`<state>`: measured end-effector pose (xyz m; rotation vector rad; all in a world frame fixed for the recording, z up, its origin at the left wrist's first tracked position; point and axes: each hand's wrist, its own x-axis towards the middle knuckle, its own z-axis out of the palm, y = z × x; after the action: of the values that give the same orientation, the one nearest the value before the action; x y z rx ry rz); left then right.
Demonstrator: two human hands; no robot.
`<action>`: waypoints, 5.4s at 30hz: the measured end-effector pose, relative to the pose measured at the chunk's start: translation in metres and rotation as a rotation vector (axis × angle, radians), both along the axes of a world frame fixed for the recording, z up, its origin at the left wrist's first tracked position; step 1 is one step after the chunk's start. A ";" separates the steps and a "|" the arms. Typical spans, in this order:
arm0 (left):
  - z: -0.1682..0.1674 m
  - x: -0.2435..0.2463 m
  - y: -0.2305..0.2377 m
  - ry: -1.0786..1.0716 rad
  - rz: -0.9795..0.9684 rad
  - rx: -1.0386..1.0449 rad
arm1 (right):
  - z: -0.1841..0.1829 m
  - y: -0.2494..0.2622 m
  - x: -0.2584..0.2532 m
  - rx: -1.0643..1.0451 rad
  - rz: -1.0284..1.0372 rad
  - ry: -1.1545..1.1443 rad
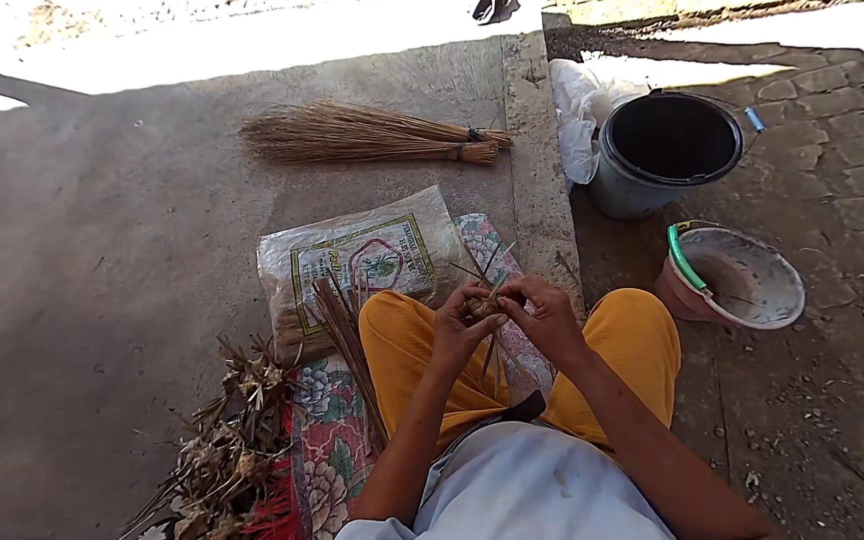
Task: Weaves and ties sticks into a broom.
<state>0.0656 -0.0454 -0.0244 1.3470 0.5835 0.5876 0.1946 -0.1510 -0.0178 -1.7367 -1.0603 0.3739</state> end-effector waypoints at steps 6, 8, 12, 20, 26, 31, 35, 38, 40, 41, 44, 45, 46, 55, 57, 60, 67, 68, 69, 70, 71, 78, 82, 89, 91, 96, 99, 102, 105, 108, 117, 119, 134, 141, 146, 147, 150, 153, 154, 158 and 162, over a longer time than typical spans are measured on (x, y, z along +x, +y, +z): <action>-0.009 -0.003 0.008 -0.046 -0.079 0.187 | 0.005 -0.004 0.011 -0.156 0.126 0.623; -0.004 -0.004 0.011 -0.120 -0.095 -0.239 | 0.005 -0.010 0.015 -0.074 0.273 0.622; -0.002 -0.004 0.012 -0.228 -0.138 -0.447 | 0.003 -0.017 0.019 0.073 0.377 0.595; -0.004 -0.001 0.013 -0.151 -0.029 0.598 | 0.008 -0.013 0.012 0.060 0.058 0.294; -0.009 0.002 0.005 -0.049 0.037 0.923 | 0.007 -0.009 0.005 -0.019 -0.013 0.438; -0.014 0.005 0.000 0.080 -0.013 0.950 | 0.005 0.000 0.009 -0.170 0.051 0.461; -0.033 0.008 0.017 -0.104 -0.055 0.366 | 0.023 -0.005 0.006 -0.158 0.240 0.371; -0.023 0.004 0.015 -0.208 -0.046 -0.148 | 0.034 -0.013 0.005 -0.045 0.245 0.433; -0.019 -0.001 0.018 -0.310 -0.027 -0.379 | 0.034 -0.018 0.008 -0.036 0.192 0.413; -0.019 -0.003 0.022 -0.376 -0.039 -0.479 | 0.032 -0.020 0.011 -0.042 0.165 0.395; -0.019 -0.008 0.030 -0.516 -0.120 -0.715 | 0.017 -0.018 0.021 -0.118 0.116 0.327; -0.019 -0.008 0.032 -0.554 -0.163 -0.762 | 0.012 -0.015 0.022 -0.147 0.105 0.299; -0.021 -0.007 0.034 -0.596 -0.219 -0.801 | 0.008 -0.013 0.022 -0.162 0.103 0.280; -0.024 -0.007 0.025 -0.698 -0.403 -0.916 | 0.001 -0.008 0.016 -0.031 0.129 0.340; -0.024 -0.009 0.025 -0.641 -0.387 -0.854 | 0.005 -0.010 0.013 0.058 0.168 0.393; -0.030 -0.010 0.028 -0.677 -0.379 -0.852 | -0.002 -0.018 0.018 0.075 0.284 0.448; -0.030 -0.013 0.033 -0.637 -0.466 -0.835 | -0.019 -0.043 0.049 -0.063 0.409 0.632; -0.030 -0.013 0.032 -0.611 -0.484 -0.821 | -0.016 -0.042 0.050 -0.059 0.378 0.607; -0.029 -0.012 0.030 -0.573 -0.495 -0.795 | -0.011 -0.040 0.050 -0.054 0.368 0.574; -0.027 -0.010 0.028 -0.532 -0.500 -0.744 | -0.006 -0.037 0.050 -0.057 0.381 0.528; -0.026 -0.007 0.027 -0.487 -0.495 -0.675 | 0.000 -0.034 0.050 -0.066 0.409 0.470; -0.030 -0.009 0.029 -0.332 -0.433 -0.422 | -0.004 -0.019 0.036 -0.092 0.460 0.268; -0.030 -0.008 0.026 -0.269 -0.396 -0.394 | -0.015 -0.015 0.031 -0.121 0.441 0.320; -0.037 -0.009 0.022 -0.223 -0.383 -0.371 | -0.023 -0.013 0.022 -0.204 0.419 0.436; -0.038 -0.010 0.023 -0.209 -0.377 -0.373 | -0.027 -0.013 0.021 -0.214 0.439 0.493; -0.038 -0.014 0.028 -0.189 -0.393 -0.321 | -0.040 -0.011 0.012 -0.184 0.357 0.319; -0.036 -0.014 0.027 -0.164 -0.357 -0.327 | -0.039 -0.010 0.000 -0.106 0.213 -0.168; -0.034 -0.015 0.026 -0.130 -0.321 -0.323 | -0.046 -0.008 -0.006 -0.071 0.060 -0.492; -0.041 -0.014 0.027 -0.163 -0.274 -0.396 | -0.058 -0.012 -0.001 -0.077 0.073 -0.534; -0.046 -0.017 0.034 -0.211 -0.254 -0.444 | -0.071 -0.023 0.007 -0.213 0.215 -0.326; -0.007 0.007 0.031 0.178 0.009 0.512 | -0.007 -0.030 0.043 -0.272 0.035 -0.088; -0.003 0.013 0.021 0.216 0.015 0.612 | 0.015 -0.024 0.032 -0.151 0.051 -0.028; 0.026 -0.036 0.059 0.360 -0.204 0.551 | 0.024 -0.034 0.051 0.103 0.265 0.434; 0.014 -0.017 0.034 0.044 -0.610 0.220 | 0.024 -0.024 0.037 0.231 0.270 0.465; 0.007 0.003 -0.010 -0.258 -0.290 0.052 | 0.019 -0.015 0.018 0.286 -0.042 0.161; 0.008 0.005 -0.009 -0.270 -0.239 0.119 | 0.021 -0.017 0.019 0.279 -0.063 0.144; 0.009 0.007 0.000 -0.305 -0.194 0.234 | 0.027 -0.025 0.016 0.235 0.064 0.200; 0.006 0.010 -0.001 -0.319 -0.201 0.241 | 0.018 -0.021 0.004 0.252 0.130 0.164; 0.003 0.011 -0.004 -0.322 -0.193 0.234 | 0.014 -0.020 0.001 0.258 0.112 0.149; -0.011 0.014 -0.007 -0.292 -0.137 0.364 | 0.014 -0.018 0.002 0.117 0.134 0.104; -0.013 0.014 0.004 -0.013 -0.051 0.810 | 0.021 -0.015 0.007 -0.239 0.269 0.317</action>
<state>0.0800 -0.0417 -0.0374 2.1052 0.2954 0.8344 0.2020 -0.1661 0.0030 -1.6701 -1.0476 0.9472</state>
